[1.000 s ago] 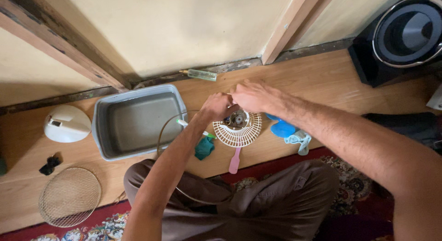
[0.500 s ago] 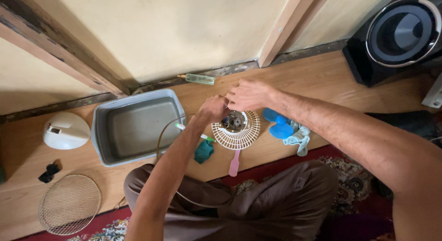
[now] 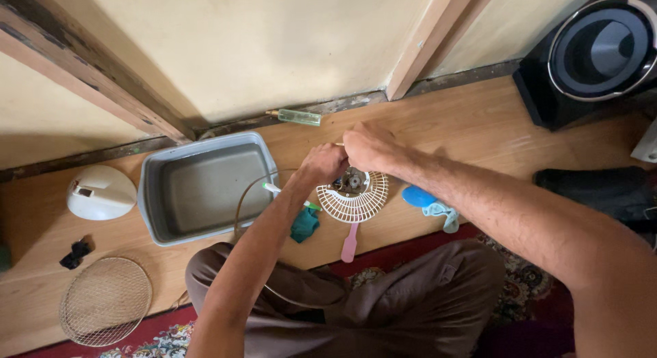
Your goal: The person sits on the floor and disassembles a small white fan, removing the front grille and motor housing. They use a screwdriver to loosen screws and a toothbrush to clean internal components. The person then reassembles the fan, securing the housing and grille back in place.
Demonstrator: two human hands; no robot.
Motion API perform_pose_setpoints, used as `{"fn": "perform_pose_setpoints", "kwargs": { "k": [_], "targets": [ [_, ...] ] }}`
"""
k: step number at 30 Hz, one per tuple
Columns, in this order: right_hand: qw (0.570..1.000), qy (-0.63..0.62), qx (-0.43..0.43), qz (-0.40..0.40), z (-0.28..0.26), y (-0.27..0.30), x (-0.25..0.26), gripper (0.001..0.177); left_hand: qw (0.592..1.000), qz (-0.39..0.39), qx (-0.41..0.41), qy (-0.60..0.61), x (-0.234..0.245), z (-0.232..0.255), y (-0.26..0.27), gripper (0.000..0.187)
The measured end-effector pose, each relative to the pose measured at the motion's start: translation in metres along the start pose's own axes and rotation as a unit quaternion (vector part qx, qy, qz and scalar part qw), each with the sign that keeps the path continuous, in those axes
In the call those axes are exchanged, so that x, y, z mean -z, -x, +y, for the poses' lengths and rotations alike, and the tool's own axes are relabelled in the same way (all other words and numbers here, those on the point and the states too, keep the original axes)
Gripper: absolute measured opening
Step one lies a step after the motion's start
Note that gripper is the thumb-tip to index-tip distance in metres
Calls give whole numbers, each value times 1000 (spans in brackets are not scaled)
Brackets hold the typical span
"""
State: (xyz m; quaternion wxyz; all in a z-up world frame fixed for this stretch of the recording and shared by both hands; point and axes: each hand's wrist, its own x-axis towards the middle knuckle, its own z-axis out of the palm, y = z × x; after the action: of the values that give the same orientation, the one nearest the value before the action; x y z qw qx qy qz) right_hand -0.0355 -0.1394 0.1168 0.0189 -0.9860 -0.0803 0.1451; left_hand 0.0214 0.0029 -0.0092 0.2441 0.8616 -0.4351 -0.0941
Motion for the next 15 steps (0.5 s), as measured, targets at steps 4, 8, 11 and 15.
{"fn": "perform_pose_setpoints", "kwargs": {
  "k": [4,8,11,15],
  "targets": [
    [972,94,190,105,10,-3,-7,13,1000,4,-17,20,-7,-7,0,19],
    [830,377,401,94,28,-5,-6,16,999,-30,-4,-39,-10,-11,0,17],
    [814,373,435,95,35,-4,-3,16,999,-28,-1,-45,-9,-7,1,17],
    [882,298,364,37,36,-1,-4,16,999,-38,-19,-5,-3,0,-3,22]
  ]
}}
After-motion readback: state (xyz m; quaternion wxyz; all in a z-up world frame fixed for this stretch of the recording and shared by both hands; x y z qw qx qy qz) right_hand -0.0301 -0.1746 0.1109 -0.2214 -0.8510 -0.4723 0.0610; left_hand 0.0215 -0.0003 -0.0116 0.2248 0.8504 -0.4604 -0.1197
